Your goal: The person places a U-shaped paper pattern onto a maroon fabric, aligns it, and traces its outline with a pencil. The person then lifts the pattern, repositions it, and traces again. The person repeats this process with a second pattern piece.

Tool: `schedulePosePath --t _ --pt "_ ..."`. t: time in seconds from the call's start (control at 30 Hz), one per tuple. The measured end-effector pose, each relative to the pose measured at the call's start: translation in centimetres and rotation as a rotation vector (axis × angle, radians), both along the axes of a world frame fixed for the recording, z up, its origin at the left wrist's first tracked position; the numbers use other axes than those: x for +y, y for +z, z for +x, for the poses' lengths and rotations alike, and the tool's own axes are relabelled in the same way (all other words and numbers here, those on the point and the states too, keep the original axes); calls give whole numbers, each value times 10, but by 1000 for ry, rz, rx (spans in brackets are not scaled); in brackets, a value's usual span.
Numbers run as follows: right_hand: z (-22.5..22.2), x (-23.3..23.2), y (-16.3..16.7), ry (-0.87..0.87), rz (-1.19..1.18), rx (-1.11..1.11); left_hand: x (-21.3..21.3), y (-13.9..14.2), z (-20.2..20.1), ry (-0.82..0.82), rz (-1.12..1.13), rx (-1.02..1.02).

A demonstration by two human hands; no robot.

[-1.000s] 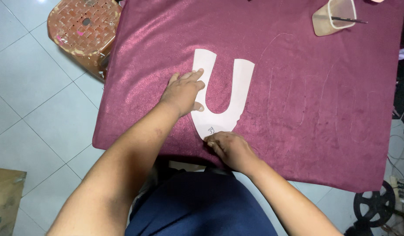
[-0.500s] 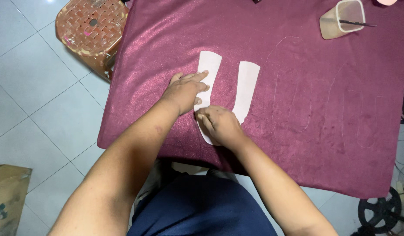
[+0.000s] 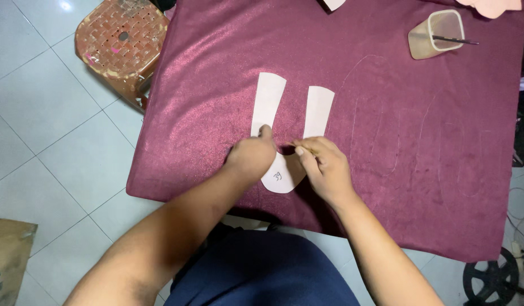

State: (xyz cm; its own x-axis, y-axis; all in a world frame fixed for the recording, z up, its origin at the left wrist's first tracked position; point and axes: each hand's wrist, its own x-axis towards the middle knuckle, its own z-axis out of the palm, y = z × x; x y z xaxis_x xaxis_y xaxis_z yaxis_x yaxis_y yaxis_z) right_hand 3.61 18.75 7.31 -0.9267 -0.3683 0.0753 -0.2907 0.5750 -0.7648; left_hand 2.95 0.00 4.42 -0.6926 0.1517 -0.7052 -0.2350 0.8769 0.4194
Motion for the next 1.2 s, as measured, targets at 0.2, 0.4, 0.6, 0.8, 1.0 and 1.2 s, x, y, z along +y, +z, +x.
schedulePosePath --t 0.2,0.4,0.6,0.8,1.0,1.2 --pt "-37 -37 -37 311 67 -61 33 -59 41 -239 -183 275" --pt "-44 -49 -57 445 115 -84 32 -88 52 -388 -178 329" --pt "-61 -60 -61 380 228 46 31 -78 46 -293 -206 360" --pt "-54 -58 -51 432 234 47 27 -78 48 -440 -198 326" --pt "-56 -63 -52 365 195 30 30 -74 47 -289 -160 305" --pt "-53 -43 -69 101 -101 -20 17 -59 46 -310 -232 475"
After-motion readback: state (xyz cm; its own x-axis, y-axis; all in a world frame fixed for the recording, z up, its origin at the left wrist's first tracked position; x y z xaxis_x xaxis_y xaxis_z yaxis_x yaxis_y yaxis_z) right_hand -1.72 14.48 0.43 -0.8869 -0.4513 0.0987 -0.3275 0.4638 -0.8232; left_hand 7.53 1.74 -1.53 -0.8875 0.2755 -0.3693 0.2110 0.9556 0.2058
